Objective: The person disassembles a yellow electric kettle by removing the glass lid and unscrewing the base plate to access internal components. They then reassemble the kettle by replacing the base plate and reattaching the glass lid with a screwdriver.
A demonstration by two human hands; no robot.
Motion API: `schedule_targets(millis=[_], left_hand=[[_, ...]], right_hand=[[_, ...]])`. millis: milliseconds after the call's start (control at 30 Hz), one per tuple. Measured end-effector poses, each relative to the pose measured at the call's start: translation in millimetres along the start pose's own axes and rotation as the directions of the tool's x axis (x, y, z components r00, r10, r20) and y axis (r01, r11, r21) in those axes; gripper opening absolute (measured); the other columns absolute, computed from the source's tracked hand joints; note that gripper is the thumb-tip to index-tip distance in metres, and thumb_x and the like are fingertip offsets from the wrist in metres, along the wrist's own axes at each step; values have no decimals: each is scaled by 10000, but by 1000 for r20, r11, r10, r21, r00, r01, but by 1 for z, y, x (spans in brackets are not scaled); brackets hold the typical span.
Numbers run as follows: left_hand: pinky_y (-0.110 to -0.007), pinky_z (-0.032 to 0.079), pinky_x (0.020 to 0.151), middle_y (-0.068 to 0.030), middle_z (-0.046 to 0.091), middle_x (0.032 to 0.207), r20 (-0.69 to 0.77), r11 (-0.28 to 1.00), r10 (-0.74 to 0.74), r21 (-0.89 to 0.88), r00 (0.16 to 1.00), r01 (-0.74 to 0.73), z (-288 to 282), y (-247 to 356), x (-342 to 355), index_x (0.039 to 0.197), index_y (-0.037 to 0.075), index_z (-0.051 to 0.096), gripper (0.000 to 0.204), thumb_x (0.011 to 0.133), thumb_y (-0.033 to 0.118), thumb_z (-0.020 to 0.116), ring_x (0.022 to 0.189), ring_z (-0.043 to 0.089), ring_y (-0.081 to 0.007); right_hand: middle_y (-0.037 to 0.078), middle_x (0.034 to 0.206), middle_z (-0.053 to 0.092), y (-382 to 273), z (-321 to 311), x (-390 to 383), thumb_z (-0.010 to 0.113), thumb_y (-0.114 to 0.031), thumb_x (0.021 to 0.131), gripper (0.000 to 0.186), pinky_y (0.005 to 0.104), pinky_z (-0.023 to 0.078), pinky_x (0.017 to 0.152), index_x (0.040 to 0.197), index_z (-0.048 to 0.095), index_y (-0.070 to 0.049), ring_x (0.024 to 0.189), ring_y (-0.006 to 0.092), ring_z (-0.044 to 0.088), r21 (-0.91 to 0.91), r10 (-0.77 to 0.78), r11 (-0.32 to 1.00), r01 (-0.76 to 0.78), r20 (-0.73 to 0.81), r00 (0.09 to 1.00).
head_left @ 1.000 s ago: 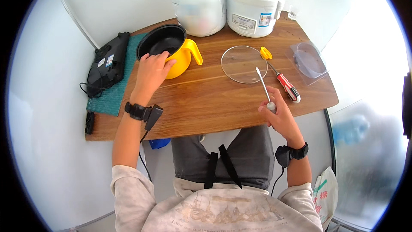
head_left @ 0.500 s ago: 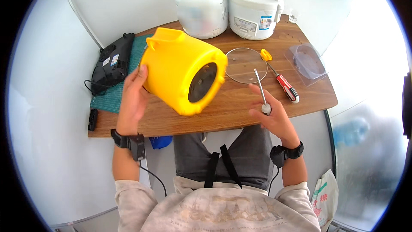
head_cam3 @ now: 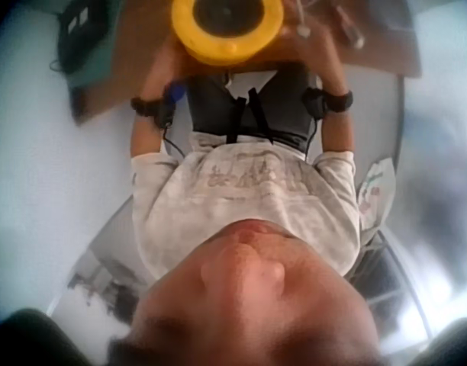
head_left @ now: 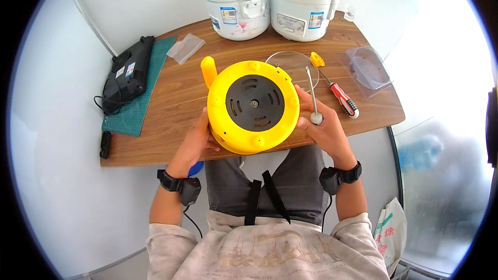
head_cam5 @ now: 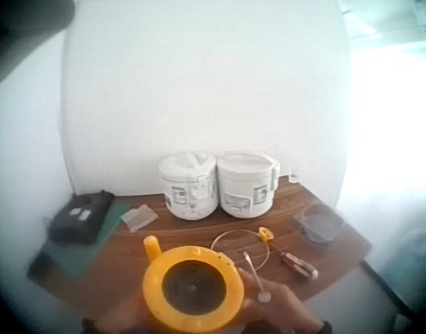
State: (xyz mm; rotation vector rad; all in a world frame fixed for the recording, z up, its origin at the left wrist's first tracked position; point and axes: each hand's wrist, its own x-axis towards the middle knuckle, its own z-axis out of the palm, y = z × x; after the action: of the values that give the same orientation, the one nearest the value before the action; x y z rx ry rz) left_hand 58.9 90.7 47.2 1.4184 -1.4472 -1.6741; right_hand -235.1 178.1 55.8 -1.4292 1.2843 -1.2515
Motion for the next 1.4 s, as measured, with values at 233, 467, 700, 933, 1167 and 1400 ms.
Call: schedule_targets(millis=[233,467,700,933,1167,1400], left_hand=[[-265,526,615,-77,709,845,-73,906,-132,395,989,150,-25,-5,14,1090,39,614,487,1088,430,325,641,677,-177],[-473,542,754,-207,706,843,-131,625,155,780,979,5,-30,-22,33,982,20,669,467,1060,366,365,788,689,-379],[-529,521,774,-237,699,972,-128,549,328,832,936,-79,-39,-13,45,1010,56,662,320,1022,306,463,918,653,-454],[-377,525,829,-146,676,1055,-165,729,600,517,783,-449,-39,51,17,1017,37,629,145,922,144,656,986,660,-302],[-439,417,1085,-141,607,1221,175,396,809,544,561,-740,0,68,18,1118,62,602,289,872,169,706,1263,526,-338],[-430,408,1114,-126,620,1291,300,382,735,557,608,-737,4,59,33,1186,99,623,359,856,188,735,1263,542,-310]], right_hand=[[68,984,705,6,4,21,713,-274,948,649,266,508,843,1519,447,-116,861,118,621,-21,140,990,-139,55,989],[88,1017,690,28,11,42,727,-322,932,651,299,495,872,1498,481,-111,913,155,610,-178,-78,980,86,52,996],[129,1026,674,16,20,39,749,-224,908,659,324,493,879,1487,463,-95,944,206,626,-211,62,976,-51,48,997],[165,1127,628,-27,6,22,697,-84,836,490,348,516,890,1266,463,-49,1050,297,672,-275,173,949,-153,49,984],[137,1098,674,-76,1,26,727,-58,800,429,345,534,865,1181,533,-38,1007,292,685,-452,161,889,-77,151,975],[112,1117,707,-104,-3,42,759,-40,778,249,334,543,866,991,629,-33,979,277,686,-554,-49,824,116,133,990]])
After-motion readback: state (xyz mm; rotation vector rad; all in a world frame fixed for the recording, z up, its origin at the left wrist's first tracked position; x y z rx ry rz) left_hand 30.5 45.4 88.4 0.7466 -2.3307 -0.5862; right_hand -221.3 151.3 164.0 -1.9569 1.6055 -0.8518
